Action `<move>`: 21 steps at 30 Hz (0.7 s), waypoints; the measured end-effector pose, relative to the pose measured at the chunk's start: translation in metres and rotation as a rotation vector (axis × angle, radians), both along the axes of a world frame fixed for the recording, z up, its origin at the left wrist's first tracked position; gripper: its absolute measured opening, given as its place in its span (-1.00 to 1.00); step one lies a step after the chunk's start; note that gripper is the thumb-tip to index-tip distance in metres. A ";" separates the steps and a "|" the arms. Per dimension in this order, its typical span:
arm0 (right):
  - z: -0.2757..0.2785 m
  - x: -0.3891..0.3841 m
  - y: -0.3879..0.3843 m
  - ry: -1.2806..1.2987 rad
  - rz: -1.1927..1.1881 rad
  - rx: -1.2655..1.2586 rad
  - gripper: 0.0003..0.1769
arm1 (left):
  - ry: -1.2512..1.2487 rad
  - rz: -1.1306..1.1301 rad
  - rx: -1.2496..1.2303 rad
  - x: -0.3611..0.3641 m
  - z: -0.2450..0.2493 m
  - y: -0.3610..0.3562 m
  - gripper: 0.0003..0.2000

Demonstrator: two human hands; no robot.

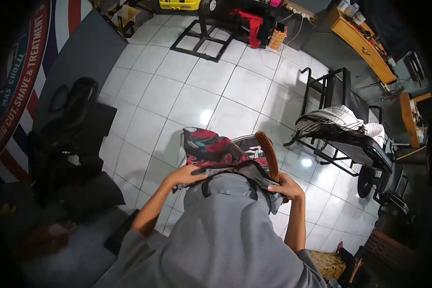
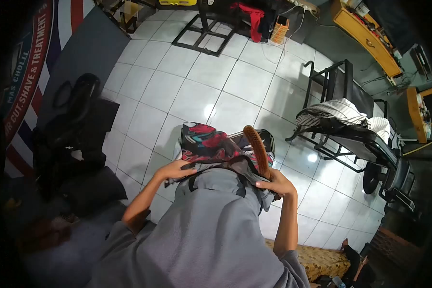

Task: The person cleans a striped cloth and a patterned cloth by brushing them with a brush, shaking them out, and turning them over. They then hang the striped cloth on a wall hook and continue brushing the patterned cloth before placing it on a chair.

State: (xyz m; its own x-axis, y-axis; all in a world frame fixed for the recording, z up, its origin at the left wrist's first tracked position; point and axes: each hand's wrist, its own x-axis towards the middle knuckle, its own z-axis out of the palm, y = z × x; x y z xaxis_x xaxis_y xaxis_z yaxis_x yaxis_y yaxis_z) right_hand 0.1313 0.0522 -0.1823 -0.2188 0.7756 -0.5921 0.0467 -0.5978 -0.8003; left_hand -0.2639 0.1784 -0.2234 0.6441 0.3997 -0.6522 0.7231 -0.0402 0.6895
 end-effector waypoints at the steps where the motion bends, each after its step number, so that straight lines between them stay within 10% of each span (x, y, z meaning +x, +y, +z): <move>1: 0.000 0.001 -0.004 0.031 0.033 -0.098 -0.59 | -0.159 0.156 0.056 -0.001 -0.010 -0.009 -0.63; 5: 0.004 -0.011 0.012 -0.025 -0.140 0.031 -0.69 | -0.552 0.707 0.344 0.031 0.010 -0.009 -0.67; 8: -0.013 -0.006 0.043 -0.227 -0.253 0.206 -0.73 | 0.030 0.627 0.193 0.034 0.038 0.029 -0.64; 15: 0.028 -0.075 0.089 -0.070 -0.562 0.371 -0.76 | -0.202 0.643 0.615 0.092 0.080 0.030 -0.68; 17: 0.009 -0.090 0.093 0.103 -0.572 0.293 -0.71 | -0.110 0.652 0.339 0.108 0.094 0.020 -0.72; 21: 0.040 -0.118 0.095 0.135 -0.525 0.150 -0.64 | -0.738 0.932 -0.162 0.136 0.047 -0.008 -0.65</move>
State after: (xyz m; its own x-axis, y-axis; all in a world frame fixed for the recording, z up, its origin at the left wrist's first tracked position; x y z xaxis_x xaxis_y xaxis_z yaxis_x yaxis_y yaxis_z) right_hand 0.0138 0.1476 -0.1424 0.1531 0.8743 -0.4606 -0.3355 -0.3924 -0.8564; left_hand -0.1283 0.1701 -0.1768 0.3902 0.8582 -0.3334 -0.1437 0.4145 0.8986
